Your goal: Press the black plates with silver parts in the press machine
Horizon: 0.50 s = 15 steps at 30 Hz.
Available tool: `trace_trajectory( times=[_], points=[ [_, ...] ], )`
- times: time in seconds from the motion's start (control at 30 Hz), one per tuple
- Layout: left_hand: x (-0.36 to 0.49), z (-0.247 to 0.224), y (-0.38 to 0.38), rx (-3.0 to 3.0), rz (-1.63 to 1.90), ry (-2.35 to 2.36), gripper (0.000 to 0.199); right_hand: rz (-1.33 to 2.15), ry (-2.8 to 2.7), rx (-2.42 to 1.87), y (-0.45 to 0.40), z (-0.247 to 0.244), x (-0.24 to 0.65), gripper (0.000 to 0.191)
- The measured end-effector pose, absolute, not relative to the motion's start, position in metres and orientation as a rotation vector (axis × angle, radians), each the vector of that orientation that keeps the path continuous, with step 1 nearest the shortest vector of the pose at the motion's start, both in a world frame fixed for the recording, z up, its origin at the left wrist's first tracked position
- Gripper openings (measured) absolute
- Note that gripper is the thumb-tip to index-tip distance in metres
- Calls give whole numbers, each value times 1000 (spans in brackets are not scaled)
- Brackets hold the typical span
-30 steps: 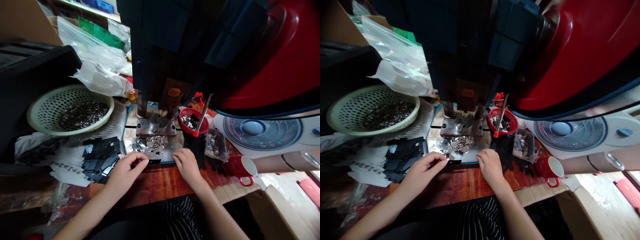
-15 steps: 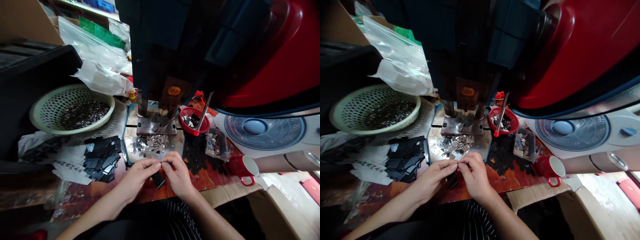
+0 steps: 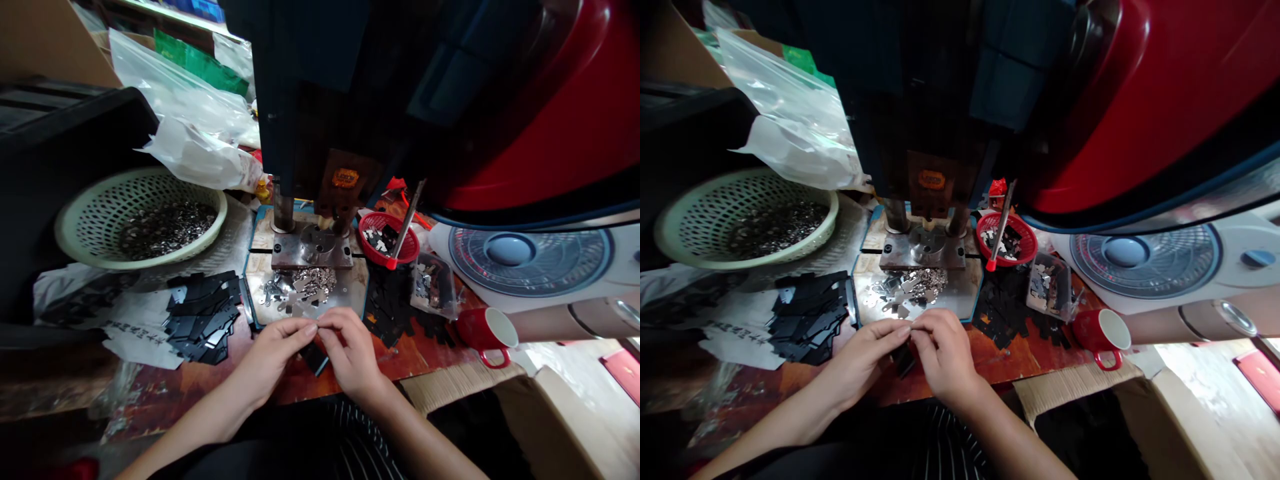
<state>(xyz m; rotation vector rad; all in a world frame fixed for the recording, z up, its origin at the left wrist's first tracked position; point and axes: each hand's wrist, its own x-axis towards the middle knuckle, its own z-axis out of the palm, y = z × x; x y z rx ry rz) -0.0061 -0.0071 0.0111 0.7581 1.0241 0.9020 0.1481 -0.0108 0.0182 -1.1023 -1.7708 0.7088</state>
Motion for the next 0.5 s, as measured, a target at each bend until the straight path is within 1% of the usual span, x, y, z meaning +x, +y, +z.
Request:
trace_trajectory(
  times=[0.23, 0.4, 0.5],
  points=[
    [-2, 11, -8, 702, 940, 1061, 25, 778, -1676, -1174, -10, 15, 143, 11],
    [-6, 12, -10, 702, 875, 1006, 27, 766, -1697, -1104, -8, 14, 144, 9],
    [-7, 13, -11, 669, 886, 986, 24, 732, -1751, -1058, -7, 15, 146, 10]
  ],
)
